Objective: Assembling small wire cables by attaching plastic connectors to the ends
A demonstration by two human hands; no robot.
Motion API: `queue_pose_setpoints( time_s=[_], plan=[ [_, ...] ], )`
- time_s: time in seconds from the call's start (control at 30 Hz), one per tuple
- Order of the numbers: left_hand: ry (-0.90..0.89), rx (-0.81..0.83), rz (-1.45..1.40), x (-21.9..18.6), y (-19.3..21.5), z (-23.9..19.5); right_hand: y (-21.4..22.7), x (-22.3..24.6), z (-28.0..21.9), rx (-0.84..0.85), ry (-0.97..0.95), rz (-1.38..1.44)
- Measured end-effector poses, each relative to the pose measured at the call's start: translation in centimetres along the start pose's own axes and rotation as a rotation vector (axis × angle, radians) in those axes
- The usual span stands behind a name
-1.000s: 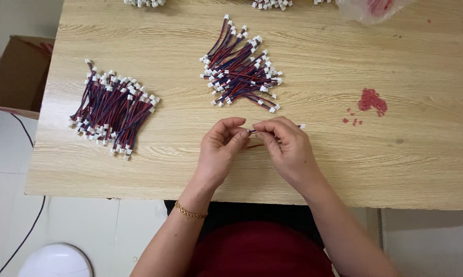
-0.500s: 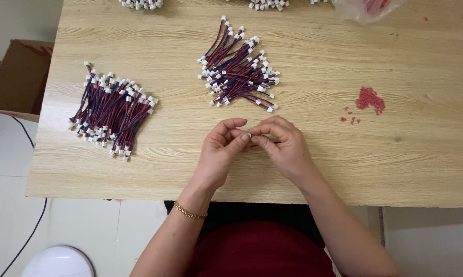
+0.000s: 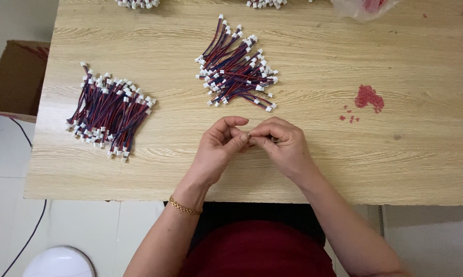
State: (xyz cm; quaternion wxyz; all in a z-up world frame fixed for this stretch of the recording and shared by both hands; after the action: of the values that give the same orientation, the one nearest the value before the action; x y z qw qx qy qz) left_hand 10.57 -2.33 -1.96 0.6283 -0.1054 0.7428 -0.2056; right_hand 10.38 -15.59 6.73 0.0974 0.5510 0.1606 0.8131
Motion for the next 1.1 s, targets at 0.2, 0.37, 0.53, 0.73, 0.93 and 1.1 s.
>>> queue_pose_setpoints(
  time_s=[0.2,0.37,0.53,0.73,0.93,1.1],
  plan=[
    [0.009,0.006,-0.053,-0.8,-0.3,-0.2,-0.1,-0.3,-0.2,-0.044,0.007,0.037],
    [0.037,-0.002,-0.06,0.7,0.5,-0.5,-0.9,-1.6,-0.7,0.024,-0.036,0.042],
    [0.051,0.011,-0.124,0.4,0.4,-1.0,-1.0,-1.8,-1.0,0.066,-0.093,0.097],
    [0.037,0.053,-0.104,0.2,-0.4,-0.6,-0.7,-1.1,-0.3,0.111,-0.085,0.075],
    [0.01,0.05,-0.024,0.0,-0.5,-0.5,-0.4,-1.0,0.0,0.108,-0.057,-0.001],
    [0.007,0.032,-0.063,-0.9,0.1,-0.3,-0.7,-0.3,0.2,0.192,-0.14,0.116]
  ],
)
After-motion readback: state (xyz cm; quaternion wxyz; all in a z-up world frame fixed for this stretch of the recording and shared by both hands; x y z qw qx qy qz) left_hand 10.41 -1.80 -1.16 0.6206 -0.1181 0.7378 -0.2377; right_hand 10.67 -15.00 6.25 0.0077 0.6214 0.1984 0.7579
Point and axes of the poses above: each hand's wrist, its own z-axis towards the middle knuckle, its own y-axis out of the back of the hand, x = y × z, the point moved 10 cm from there along z, towards the middle knuckle, and after that the axes turned 4 degrees about -z, right-handed, at the moved point
